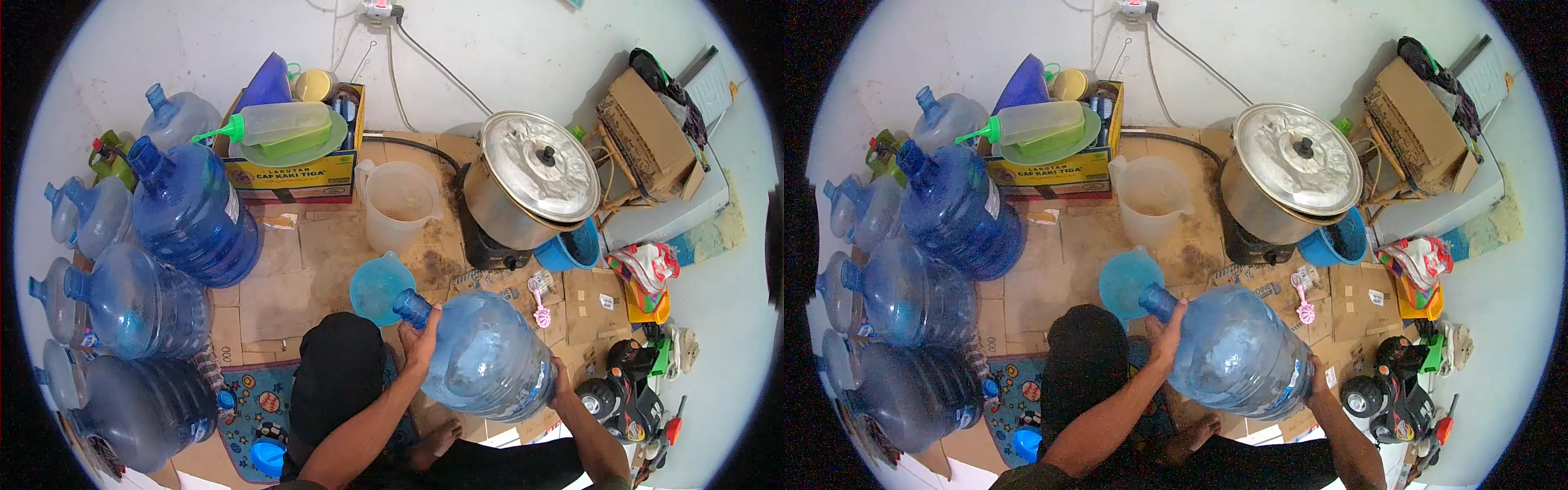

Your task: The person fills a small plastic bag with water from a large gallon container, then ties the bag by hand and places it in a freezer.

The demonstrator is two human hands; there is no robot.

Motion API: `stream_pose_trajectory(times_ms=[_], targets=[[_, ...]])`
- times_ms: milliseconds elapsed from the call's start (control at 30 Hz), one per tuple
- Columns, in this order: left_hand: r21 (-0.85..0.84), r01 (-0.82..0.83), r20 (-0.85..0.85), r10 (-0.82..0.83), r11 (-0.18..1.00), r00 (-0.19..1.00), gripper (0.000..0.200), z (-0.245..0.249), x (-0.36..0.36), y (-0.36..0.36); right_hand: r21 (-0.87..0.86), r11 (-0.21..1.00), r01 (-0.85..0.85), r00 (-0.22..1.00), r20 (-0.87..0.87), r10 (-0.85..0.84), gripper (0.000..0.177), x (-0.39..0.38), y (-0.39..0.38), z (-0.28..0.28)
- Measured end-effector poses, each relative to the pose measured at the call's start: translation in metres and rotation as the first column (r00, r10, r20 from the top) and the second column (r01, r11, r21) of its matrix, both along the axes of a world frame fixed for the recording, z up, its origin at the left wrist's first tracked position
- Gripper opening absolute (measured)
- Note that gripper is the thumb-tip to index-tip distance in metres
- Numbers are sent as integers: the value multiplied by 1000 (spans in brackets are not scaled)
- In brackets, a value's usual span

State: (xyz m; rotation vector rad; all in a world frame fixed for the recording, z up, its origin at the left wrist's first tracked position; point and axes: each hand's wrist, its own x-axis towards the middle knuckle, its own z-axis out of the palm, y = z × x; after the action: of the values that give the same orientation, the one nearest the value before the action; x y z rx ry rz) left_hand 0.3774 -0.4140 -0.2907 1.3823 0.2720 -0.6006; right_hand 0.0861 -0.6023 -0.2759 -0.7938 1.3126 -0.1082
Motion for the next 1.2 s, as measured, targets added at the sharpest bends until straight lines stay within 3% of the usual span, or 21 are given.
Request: stream_pose_trajectory(times_ms=[100, 200, 267, 400, 467, 600, 667, 700, 733, 767, 800, 867, 933, 1000, 1033, 1067, 1100, 1133, 1200], targets=[[91, -14, 33, 11, 996, 999, 31, 5, 1, 0, 51, 999, -10, 996, 93, 5, 66, 5, -1, -9], [58, -16, 32, 14, 998, 999, 31, -7, 3, -3, 61, 997, -37, 998, 44, 35, 65, 7, -4, -13], [41, 20, 120, -24, 999, 993, 32, -11, 4, -2, 115, 993, -25, 987, 158, 6, 65, -2, -9, -30], [123, -5, 86, -5, 992, 996, 30, -12, 1, -3, 160, 987, -1, 996, 88, -14, 66, -6, -17, -35], [-1, -8, 85, 8, 1000, 996, 29, -10, 1, -3, 151, 988, -29, 996, 87, 16, 67, -8, -19, -35], [109, 46, 28, -50, 993, 998, 27, 6, 3, -3, 217, 970, -113, 992, 88, 95, 66, 6, -30, -11], [74, -10, 52, 7, 997, 999, 28, 8, 2, -2, -118, 988, 99, 911, -389, -138, 62, 53, -23, 35], [75, -22, 54, 18, 997, 998, 28, 8, 2, -2, -413, 903, 117, 990, -27, -140, 53, 4, -66, -38], [48, -36, 41, 34, 998, 999, 28, 7, 2, -4, -414, 904, 109, 991, -21, -129, 53, 27, -60, -19], [22, -46, 28, 45, 999, 999, 28, 5, 1, -5, -716, 684, -138, 990, -113, 81, 48, 73, -37, 27], [22, -47, 31, 46, 999, 998, 28, -3, 0, -3, -885, 322, -337, 934, -272, 231, 43, 113, -14, 65], [86, -21, 43, 17, 996, 999, 27, -22, -2, -3, -881, 0, -473, 744, -400, 535, 38, 166, 16, 101], [80, 10, 46, -14, 997, 999, 26, -8, 0, -3, -839, -318, -442, 568, -536, 624, 36, 214, 41, 111], [74, 22, 55, -26, 997, 998, 26, -7, 3, -3, -859, -398, -322, 494, -511, 703, 38, 252, 64, 106], [-36, -28, 85, 31, 999, 996, 24, -17, 1, -6, -861, -404, -308, 489, -507, 709, 38, 266, 71, 101], [-143, -79, 103, 94, 987, 990, 23, -26, -2, -6, -802, -537, -260, 417, -595, 687, 41, 278, 78, 96], [-143, -100, 104, 116, 985, 988, 23, -31, -3, -6, -726, -659, -197, 347, -680, 645, 44, 286, 82, 89], [-108, -55, 154, 72, 993, 986, 21, -37, -2, -7, -724, -665, -182, 334, -682, 650, 44, 292, 84, 80], [-80, -36, 192, 51, 996, 980, 20, -38, -1, -4, -837, -486, -251, 363, -547, 754, 40, 299, 84, 63]])
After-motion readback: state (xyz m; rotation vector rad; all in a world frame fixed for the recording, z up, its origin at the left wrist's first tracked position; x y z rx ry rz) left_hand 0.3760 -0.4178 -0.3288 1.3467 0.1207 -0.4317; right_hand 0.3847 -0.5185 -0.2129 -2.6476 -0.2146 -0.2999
